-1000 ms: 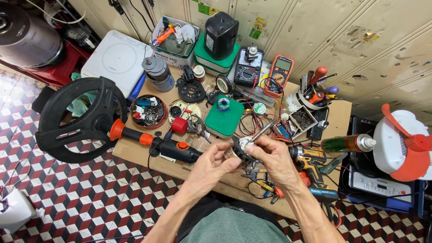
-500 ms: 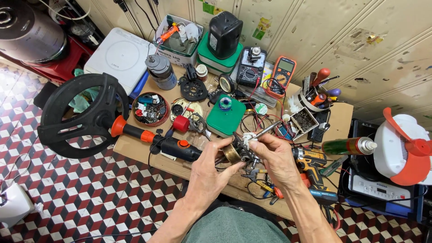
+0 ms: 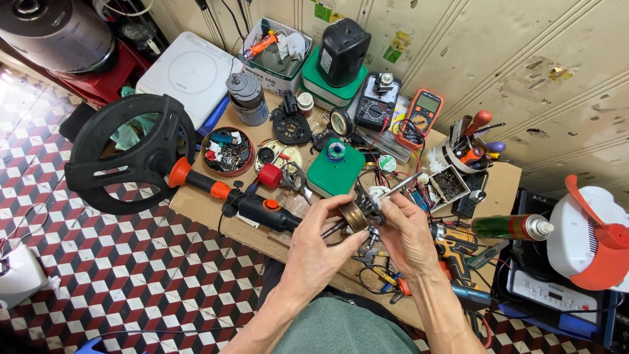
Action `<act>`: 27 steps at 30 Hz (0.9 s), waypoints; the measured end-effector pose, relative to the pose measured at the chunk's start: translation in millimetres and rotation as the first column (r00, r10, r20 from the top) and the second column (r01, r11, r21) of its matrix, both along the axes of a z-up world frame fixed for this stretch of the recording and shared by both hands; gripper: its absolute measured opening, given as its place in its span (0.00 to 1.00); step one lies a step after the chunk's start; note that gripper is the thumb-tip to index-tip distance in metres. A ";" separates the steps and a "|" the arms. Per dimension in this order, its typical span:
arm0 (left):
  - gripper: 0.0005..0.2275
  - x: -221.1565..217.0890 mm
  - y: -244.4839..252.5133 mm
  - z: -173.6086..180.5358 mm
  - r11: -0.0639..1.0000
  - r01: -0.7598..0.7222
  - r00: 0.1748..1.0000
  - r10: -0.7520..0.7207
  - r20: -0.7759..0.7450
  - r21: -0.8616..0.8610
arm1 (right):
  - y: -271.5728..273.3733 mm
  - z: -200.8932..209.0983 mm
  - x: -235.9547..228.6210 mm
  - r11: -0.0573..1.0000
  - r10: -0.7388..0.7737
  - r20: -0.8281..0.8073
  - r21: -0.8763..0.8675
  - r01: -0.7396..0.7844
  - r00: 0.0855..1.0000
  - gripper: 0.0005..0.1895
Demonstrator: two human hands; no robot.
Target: Disassembling, inspecting, and cleaning internal parts of a small engine or carburetor on a workshop bench.
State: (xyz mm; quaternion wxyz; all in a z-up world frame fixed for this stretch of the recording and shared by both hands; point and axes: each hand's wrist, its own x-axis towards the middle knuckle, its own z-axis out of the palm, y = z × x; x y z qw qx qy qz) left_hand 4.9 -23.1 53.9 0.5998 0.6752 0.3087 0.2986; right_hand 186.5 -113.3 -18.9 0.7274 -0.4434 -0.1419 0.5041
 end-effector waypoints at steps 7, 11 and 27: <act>0.25 4.3 2.1 -7.5 0.926 0.065 0.998 -0.067 0.008 -0.371 | 0.6 0.6 1.4 0.999 -0.019 -0.044 0.034 0.020 0.999 0.14; 0.26 6.1 -1.4 -4.0 0.996 0.013 1.000 -0.014 -0.016 -0.084 | 2.2 -3.9 0.8 0.999 -0.023 -0.064 0.033 0.025 0.998 0.15; 0.24 7.2 4.8 -24.0 0.943 -0.024 1.000 0.023 -0.006 -0.331 | 7.4 -14.1 -8.2 0.999 -0.023 -0.104 -0.036 0.020 0.994 0.11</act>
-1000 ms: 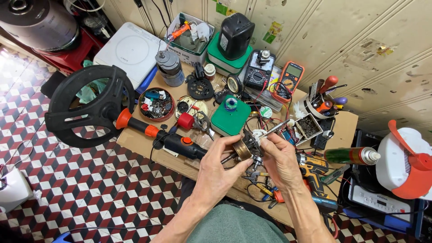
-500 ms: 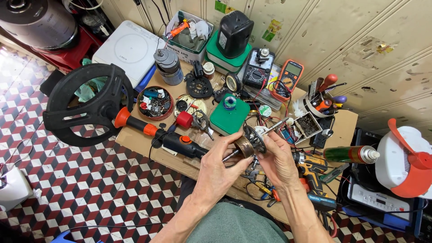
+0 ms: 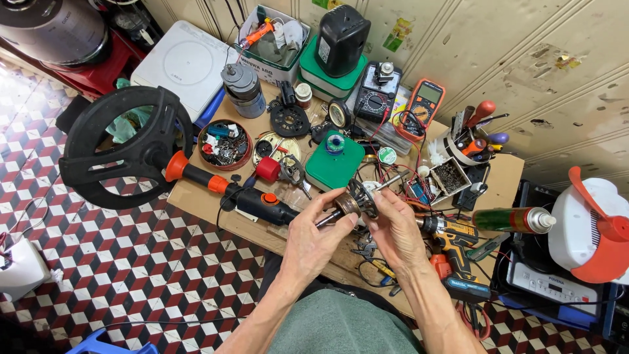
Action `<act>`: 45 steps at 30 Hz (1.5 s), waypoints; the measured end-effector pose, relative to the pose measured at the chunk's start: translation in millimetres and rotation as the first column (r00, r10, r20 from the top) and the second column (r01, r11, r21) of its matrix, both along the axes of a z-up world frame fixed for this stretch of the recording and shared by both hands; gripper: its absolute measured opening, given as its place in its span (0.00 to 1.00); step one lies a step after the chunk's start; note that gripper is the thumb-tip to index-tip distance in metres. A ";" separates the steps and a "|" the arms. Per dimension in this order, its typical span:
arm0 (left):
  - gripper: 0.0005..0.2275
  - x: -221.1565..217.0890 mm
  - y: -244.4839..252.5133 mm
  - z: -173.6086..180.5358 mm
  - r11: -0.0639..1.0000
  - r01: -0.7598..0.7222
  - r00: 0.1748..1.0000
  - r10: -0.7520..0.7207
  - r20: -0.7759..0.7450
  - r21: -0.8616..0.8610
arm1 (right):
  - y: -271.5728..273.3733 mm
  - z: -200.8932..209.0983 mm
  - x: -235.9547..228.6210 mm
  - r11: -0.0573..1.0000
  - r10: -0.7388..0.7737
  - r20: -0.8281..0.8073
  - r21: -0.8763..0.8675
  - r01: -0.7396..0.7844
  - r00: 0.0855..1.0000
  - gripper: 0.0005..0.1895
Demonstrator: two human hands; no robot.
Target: Disassembling, inspecting, and cleaning internal parts of a small engine or carburetor on a workshop bench.
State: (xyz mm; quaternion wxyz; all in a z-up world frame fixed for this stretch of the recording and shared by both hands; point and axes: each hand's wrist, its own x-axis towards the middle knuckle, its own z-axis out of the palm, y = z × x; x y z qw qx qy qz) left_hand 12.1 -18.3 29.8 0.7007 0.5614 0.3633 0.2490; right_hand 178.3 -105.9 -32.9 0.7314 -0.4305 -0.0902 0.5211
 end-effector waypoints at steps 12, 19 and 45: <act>0.14 8.3 7.5 -18.0 0.884 -0.061 0.978 0.146 0.150 -0.464 | -0.2 -5.4 1.3 0.999 0.026 0.078 -0.029 -0.024 0.997 0.10; 0.15 5.3 13.1 -22.1 0.822 0.031 0.975 0.100 0.197 -0.569 | 0.7 -4.2 13.6 0.996 0.082 0.118 -0.047 -0.076 0.990 0.12; 0.23 -10.7 12.4 -33.5 0.978 0.137 0.972 -0.102 0.210 -0.159 | 3.4 11.6 3.2 0.981 0.128 0.338 -0.183 -0.068 0.933 0.10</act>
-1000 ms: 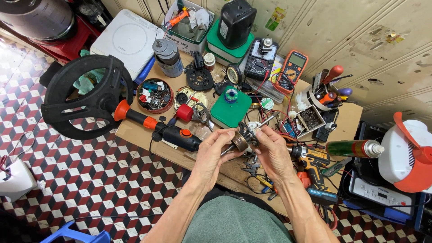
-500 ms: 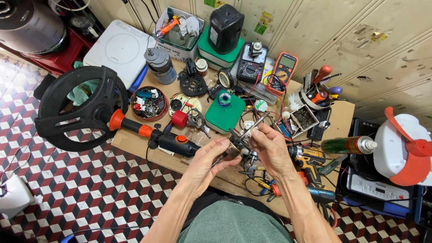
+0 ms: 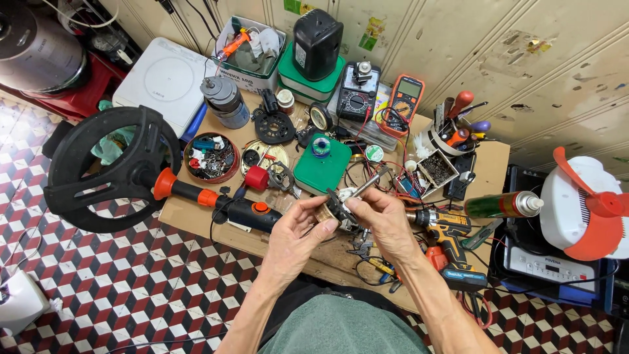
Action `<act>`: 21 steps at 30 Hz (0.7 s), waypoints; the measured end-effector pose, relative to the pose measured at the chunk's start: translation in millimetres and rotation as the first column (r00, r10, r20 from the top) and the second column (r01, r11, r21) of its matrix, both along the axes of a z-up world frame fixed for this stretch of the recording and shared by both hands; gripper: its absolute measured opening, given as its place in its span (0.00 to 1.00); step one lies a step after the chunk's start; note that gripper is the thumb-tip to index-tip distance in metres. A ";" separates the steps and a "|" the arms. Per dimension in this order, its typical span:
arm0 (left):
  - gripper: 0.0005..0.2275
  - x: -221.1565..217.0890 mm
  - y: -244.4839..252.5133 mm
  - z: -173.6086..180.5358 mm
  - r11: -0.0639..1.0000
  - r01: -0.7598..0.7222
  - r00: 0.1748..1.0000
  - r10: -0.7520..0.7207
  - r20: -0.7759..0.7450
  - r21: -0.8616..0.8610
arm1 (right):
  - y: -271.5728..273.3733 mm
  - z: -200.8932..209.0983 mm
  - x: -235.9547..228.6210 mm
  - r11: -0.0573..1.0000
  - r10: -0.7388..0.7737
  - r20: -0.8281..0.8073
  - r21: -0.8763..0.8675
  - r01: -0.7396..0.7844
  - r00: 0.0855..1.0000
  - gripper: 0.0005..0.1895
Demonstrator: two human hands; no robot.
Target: Disassembling, inspecting, and cleaning internal parts of a small engine or carburetor on a workshop bench.
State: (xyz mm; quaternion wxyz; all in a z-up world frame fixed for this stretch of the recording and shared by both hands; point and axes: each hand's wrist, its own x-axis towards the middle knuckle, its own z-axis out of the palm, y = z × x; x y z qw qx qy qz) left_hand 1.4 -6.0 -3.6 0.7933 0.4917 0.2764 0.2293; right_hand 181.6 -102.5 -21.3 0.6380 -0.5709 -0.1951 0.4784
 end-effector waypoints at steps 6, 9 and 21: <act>0.25 -8.6 -3.9 0.3 0.994 -0.031 0.999 0.033 -0.025 0.105 | -3.0 -2.3 12.0 0.999 -0.025 -0.065 0.028 0.027 0.998 0.11; 0.24 -11.3 -4.0 1.5 0.992 -0.030 1.000 0.029 0.005 0.122 | -3.9 1.4 11.1 0.998 -0.040 -0.073 0.049 0.043 0.997 0.11; 0.25 -17.9 -0.7 -3.8 0.981 0.061 0.996 -0.049 0.069 -0.186 | -4.0 40.6 7.8 0.945 0.316 0.191 0.018 -0.325 0.929 0.12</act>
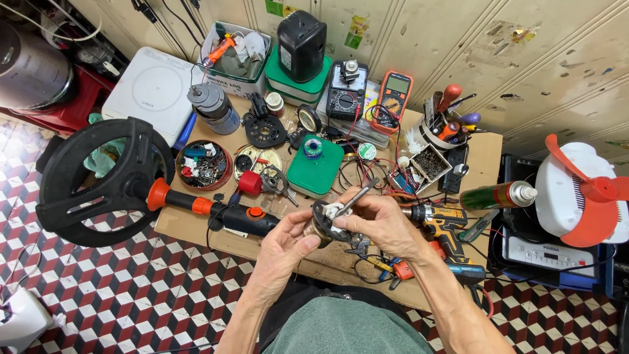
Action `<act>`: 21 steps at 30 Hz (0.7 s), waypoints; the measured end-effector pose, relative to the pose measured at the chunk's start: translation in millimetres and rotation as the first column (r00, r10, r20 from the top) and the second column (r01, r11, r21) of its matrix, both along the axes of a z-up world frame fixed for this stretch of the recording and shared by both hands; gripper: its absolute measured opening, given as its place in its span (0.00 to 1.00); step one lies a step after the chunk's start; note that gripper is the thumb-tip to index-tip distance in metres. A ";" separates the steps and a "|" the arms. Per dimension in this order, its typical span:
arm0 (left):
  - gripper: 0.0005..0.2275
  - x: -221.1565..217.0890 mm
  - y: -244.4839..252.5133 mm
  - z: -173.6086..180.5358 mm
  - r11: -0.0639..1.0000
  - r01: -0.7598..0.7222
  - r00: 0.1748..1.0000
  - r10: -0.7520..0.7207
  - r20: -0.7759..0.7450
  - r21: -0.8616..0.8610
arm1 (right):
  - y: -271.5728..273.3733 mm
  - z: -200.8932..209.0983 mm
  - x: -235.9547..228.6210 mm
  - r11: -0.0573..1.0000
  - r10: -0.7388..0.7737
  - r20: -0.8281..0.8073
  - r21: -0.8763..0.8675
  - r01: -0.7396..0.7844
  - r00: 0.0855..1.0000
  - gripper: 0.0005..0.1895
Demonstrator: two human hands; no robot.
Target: Disassembling, inspecting, and cleaning internal parts of a small engine or carburetor on a workshop bench.
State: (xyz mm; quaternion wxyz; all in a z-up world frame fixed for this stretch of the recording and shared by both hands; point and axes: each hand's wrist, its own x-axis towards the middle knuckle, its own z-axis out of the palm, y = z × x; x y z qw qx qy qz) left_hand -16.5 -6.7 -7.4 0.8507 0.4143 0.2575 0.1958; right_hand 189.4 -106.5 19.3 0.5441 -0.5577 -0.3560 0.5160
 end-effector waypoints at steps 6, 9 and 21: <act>0.25 -3.6 -1.8 -15.0 0.937 0.135 0.981 -0.080 0.178 -0.321 | 1.8 28.1 9.9 0.971 0.190 0.411 0.053 -0.231 0.892 0.11; 0.26 -1.6 -4.6 -16.2 0.918 0.164 0.972 -0.087 0.220 -0.360 | -0.9 40.3 10.6 0.955 0.250 0.399 0.047 -0.292 0.882 0.11; 0.26 13.0 1.1 -5.2 0.998 0.045 0.995 -0.041 0.094 -0.039 | -6.1 16.2 12.6 0.997 0.061 0.390 0.013 -0.072 0.919 0.10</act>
